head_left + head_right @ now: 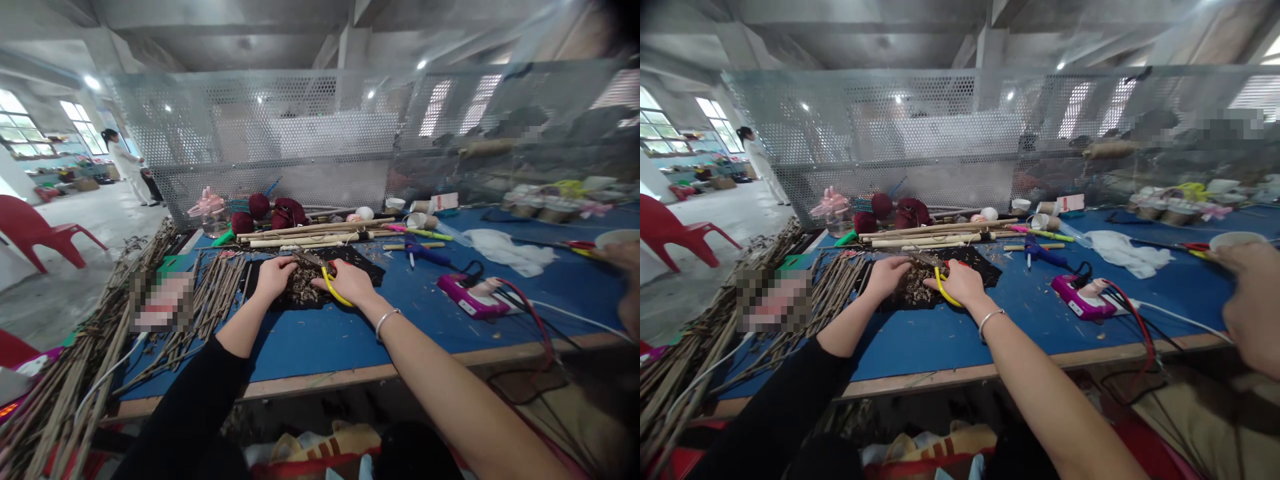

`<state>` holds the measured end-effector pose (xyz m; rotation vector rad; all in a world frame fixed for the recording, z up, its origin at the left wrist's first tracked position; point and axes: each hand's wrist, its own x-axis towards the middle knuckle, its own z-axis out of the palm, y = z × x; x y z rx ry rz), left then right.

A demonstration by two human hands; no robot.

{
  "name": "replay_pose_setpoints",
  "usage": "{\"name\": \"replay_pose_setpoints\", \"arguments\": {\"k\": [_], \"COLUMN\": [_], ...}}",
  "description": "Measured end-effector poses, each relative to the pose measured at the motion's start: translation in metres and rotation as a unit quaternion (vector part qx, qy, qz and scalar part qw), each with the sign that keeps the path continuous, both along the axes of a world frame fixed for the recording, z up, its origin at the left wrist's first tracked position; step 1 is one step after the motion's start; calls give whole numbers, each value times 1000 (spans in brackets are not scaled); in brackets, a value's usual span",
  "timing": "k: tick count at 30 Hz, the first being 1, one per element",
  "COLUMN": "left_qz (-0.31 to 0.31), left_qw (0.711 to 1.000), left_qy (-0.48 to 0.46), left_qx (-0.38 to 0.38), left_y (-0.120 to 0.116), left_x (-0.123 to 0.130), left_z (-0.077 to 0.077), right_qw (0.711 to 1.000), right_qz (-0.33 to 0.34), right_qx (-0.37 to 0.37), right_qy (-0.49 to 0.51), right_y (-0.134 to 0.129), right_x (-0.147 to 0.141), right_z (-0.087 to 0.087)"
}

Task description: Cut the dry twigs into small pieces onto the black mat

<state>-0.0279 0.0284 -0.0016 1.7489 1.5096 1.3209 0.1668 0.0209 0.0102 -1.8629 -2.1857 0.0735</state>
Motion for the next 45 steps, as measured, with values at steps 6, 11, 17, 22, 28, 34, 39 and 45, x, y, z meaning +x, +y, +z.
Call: {"name": "replay_pose_setpoints", "arguments": {"k": [6,11,17,22,28,34,39,45], "left_qz": [16,-1,-61,-25,100,173,179,188], "left_qw": [1000,997,986,998,979,981,979,981], "left_qy": [1,-77,-155,-12,67,16,-36,4], "left_qx": [-8,-30,-29,55,165,85,90,46], "left_y": [-2,8,13,6,1,2,4,-3], "left_x": [-16,-25,-20,-13,-5,-17,-29,-30], "left_z": [11,5,-3,-4,1,-6,-13,-11], "right_qw": [997,997,996,995,992,969,948,948], "right_qz": [40,52,54,47,37,116,134,112], "right_qx": [49,45,70,92,117,209,269,275], "right_qy": [39,20,14,2,-27,-59,-105,-115], "right_y": [4,5,5,5,4,16,27,38], "right_x": [7,8,9,9,3,-4,-2,1], "right_z": [1,1,-1,-1,7,35,45,48]}}
